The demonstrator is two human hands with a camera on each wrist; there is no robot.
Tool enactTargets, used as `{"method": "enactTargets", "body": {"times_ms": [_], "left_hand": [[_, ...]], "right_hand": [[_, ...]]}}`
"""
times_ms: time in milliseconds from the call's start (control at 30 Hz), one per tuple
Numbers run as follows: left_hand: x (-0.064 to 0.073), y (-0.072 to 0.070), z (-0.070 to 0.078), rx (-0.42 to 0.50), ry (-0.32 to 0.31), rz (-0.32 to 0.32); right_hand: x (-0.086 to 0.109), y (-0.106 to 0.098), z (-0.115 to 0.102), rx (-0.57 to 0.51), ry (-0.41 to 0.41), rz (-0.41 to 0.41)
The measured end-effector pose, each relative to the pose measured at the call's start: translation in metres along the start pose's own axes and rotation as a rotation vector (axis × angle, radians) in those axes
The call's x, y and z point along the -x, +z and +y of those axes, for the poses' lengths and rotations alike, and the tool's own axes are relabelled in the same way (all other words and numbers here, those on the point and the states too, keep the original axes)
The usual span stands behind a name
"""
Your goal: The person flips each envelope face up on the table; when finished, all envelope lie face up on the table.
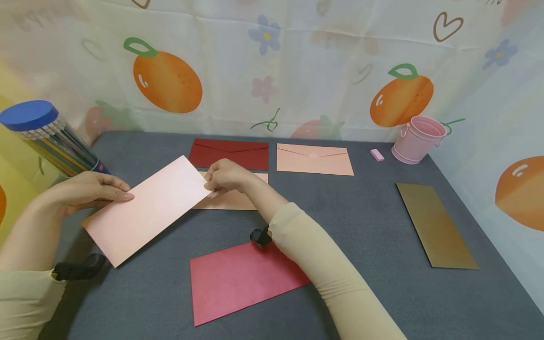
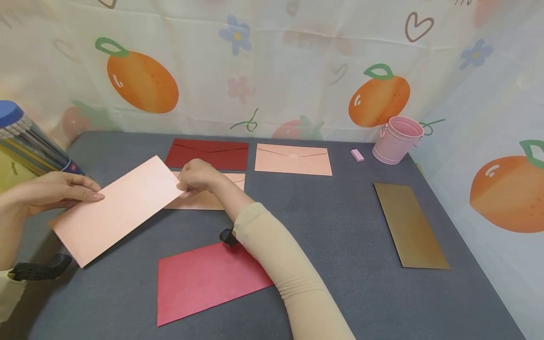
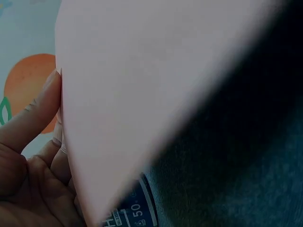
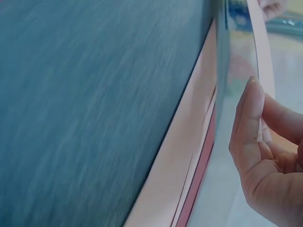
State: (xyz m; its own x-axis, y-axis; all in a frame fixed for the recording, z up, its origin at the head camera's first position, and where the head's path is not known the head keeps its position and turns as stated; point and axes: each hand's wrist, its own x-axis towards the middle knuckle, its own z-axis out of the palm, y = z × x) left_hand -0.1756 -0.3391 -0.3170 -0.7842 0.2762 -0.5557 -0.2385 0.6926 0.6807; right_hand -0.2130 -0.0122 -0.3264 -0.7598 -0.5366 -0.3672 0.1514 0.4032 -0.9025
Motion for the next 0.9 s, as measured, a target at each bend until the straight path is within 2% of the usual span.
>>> {"method": "enactTargets", "body": {"times_ms": [167,300,467,600,667,800,900], "left_hand": [[-0.002,0.003,0.005,0.008,0.024,-0.041],[-0.002,0.007,0.011,0.045,0.071,-0.029],[-0.005,0.014,0.017,0.182,0.174,-0.01],[-0.008,0.017,0.024,0.318,0.299,-0.05],[-0.01,0.019,0.027,0.386,0.341,-0.066],[-0.012,0.026,0.036,0.518,0.385,-0.07],[-0.012,0.031,0.041,0.558,0.42,-0.078]], "right_hand": [[0.015,-0.025,0.004,-0.005,0.028,0.011],[0.024,-0.043,0.006,-0.024,0.03,0.03],[0.033,-0.064,0.009,-0.055,0.032,0.052],[0.041,-0.08,0.009,-0.098,0.035,0.076],[0.045,-0.086,0.01,-0.118,0.035,0.085],[0.055,-0.097,0.011,-0.129,0.035,0.101],[0.064,-0.106,0.013,-0.127,0.025,0.116]]}}
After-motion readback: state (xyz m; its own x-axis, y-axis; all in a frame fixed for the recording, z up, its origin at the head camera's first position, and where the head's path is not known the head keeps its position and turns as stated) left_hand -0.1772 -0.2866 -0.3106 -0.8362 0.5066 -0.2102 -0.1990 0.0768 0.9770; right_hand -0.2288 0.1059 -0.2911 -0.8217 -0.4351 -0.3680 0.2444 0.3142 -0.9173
